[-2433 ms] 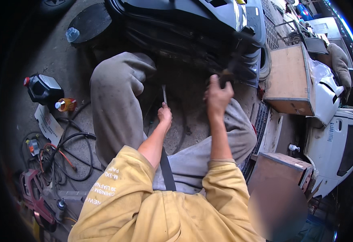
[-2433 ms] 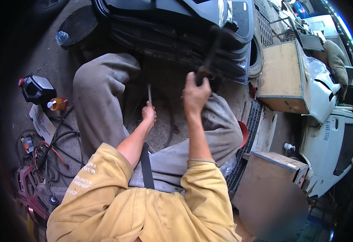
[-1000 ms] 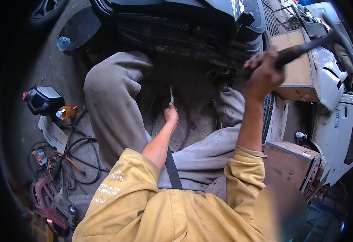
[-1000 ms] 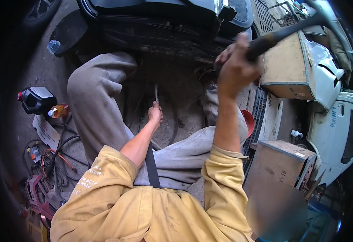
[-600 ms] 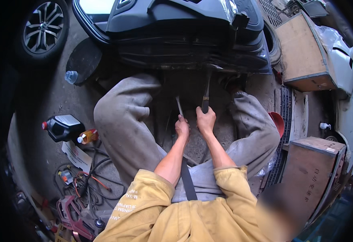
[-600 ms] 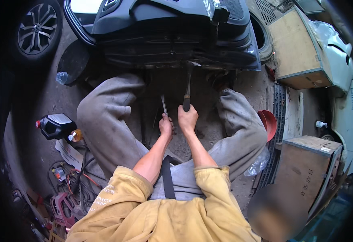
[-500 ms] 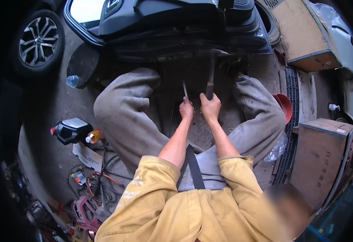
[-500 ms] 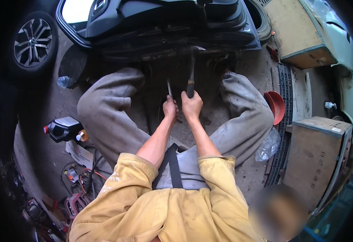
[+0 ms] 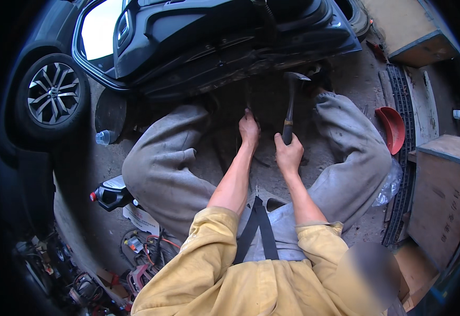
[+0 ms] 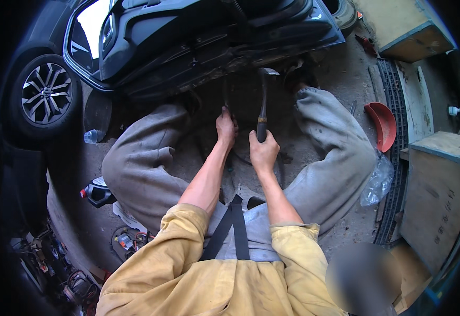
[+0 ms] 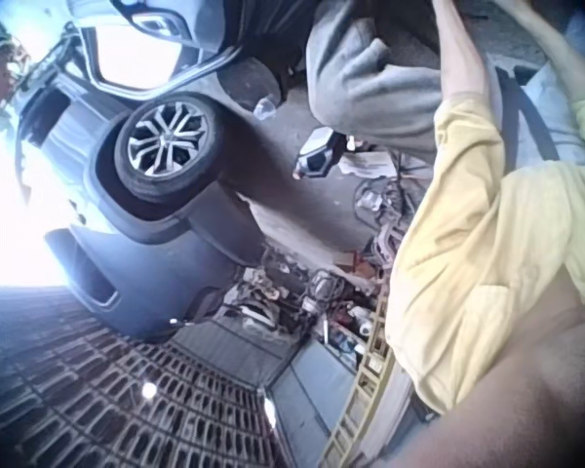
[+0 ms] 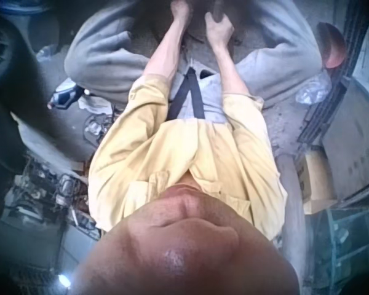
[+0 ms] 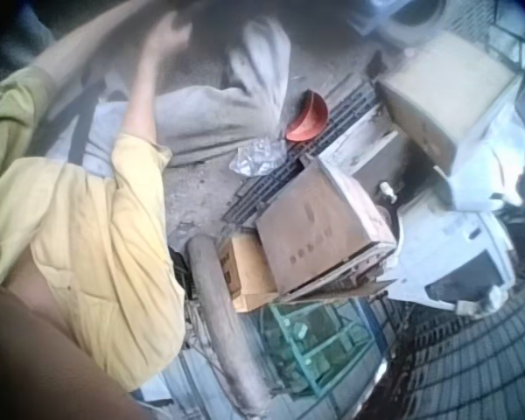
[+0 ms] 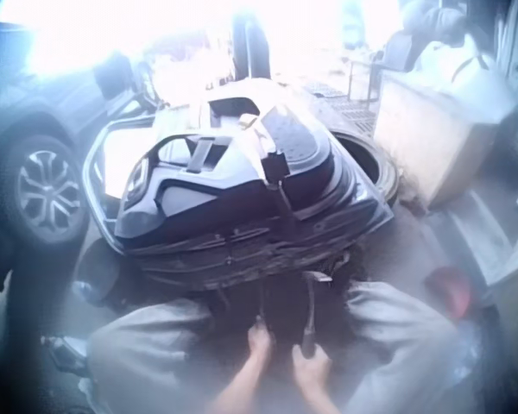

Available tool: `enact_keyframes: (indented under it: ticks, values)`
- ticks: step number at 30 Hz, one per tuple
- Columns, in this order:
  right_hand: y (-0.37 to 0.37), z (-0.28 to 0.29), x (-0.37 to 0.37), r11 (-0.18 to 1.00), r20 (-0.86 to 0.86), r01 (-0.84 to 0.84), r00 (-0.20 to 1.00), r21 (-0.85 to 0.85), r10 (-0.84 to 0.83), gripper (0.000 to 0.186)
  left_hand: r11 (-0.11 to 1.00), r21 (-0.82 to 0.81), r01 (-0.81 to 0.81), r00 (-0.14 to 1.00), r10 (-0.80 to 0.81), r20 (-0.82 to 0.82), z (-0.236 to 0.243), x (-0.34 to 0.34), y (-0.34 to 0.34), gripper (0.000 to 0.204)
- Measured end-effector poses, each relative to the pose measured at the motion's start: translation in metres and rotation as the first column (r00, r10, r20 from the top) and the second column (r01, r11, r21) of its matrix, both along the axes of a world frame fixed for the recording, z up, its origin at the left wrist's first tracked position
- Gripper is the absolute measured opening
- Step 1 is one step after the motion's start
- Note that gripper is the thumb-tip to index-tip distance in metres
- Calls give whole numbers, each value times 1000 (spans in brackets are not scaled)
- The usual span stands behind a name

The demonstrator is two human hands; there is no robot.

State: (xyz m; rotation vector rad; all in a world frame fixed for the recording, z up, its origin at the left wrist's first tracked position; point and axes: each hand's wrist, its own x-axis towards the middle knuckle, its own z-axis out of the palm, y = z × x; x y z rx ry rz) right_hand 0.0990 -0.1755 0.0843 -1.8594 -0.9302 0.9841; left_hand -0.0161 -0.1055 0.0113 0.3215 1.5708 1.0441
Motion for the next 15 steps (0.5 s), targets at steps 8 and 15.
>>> enact_keyframes:
  ticks: [8, 15]
  values:
    - [13, -31, -15, 993, 101, -118, 988, -7, 118, 31, 990, 140, 10, 999, -3, -51, -27, 0, 6, 53]
    - [27, -39, -29, 985, 108, -164, 980, -54, 169, 32, 991, 125, 51, 996, -41, -85, -64, -27, 26, 60]
